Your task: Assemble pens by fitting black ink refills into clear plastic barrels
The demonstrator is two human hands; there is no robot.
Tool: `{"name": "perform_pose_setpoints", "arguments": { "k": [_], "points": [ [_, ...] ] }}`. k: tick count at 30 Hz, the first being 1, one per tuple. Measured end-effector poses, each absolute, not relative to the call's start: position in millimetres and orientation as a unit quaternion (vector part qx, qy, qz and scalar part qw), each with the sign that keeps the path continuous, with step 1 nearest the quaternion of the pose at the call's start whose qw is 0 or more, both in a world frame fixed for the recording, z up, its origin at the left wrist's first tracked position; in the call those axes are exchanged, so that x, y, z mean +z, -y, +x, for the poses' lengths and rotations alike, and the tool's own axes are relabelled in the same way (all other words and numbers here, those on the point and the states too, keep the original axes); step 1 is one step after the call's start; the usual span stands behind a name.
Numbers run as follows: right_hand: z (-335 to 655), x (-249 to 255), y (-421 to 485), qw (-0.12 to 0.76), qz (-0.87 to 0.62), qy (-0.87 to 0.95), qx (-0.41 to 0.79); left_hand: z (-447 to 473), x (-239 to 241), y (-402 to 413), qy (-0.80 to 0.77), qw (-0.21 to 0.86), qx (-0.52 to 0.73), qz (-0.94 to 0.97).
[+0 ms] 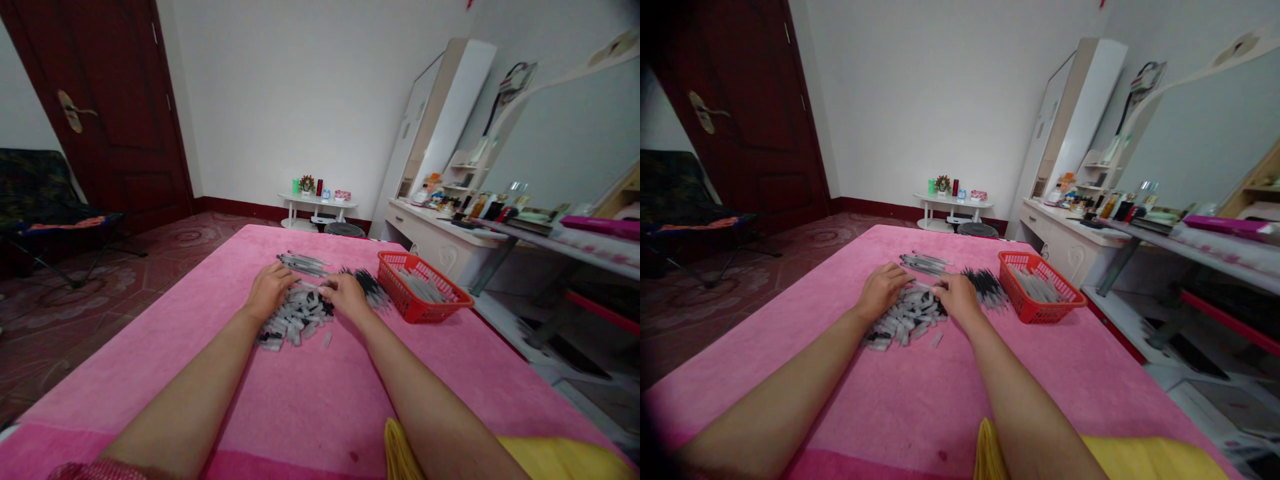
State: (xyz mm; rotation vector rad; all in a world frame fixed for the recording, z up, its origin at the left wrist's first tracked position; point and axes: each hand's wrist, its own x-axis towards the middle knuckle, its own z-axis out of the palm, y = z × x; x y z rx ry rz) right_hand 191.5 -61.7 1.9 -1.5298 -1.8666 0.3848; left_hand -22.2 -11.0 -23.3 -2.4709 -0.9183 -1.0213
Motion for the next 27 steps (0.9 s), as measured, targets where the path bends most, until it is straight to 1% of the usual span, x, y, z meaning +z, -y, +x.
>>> {"name": "perform_pose_setpoints", "arguments": {
  "k": [2, 4, 6, 9, 12, 15, 17, 19, 21, 25, 27],
  "points": [
    [202, 13, 64, 0.295, -0.596, 0.735, 0.13, -25, -24, 10, 0.331, 0.15, -0.359, -0.86],
    [218, 26, 65, 0.26, -0.61, 0.735, 0.141, -28, -24, 9, 0.354, 0.149, -0.364, -0.848],
    [238, 39, 68, 0.244, -0.628, 0.72, 0.167, -30, -24, 8, 0.384, 0.153, -0.366, -0.834],
    [268, 56, 72, 0.232, -0.664, 0.689, 0.173, -31, -24, 8, 0.429, 0.16, -0.362, -0.812],
    [284, 67, 77, 0.213, -0.743, 0.627, 0.096, -30, -24, 9, 0.443, 0.163, -0.355, -0.806],
    [281, 72, 81, 0.156, -0.812, 0.562, -0.014, -29, -23, 10, 0.431, 0.167, -0.354, -0.813],
    [271, 71, 83, 0.112, -0.833, 0.538, -0.061, -28, -22, 11, 0.411, 0.168, -0.356, -0.822],
    [258, 69, 84, 0.086, -0.831, 0.543, -0.086, -27, -21, 12, 0.388, 0.17, -0.361, -0.831],
    [243, 65, 84, 0.093, -0.807, 0.577, -0.089, -25, -19, 13, 0.364, 0.171, -0.367, -0.839],
    [210, 54, 85, 0.187, -0.681, 0.708, -0.025, -16, -12, 19, 0.308, 0.171, -0.368, -0.861],
    [194, 49, 87, 0.21, -0.626, 0.751, -0.002, -9, -9, 23, 0.287, 0.171, -0.366, -0.868]
  ]
}}
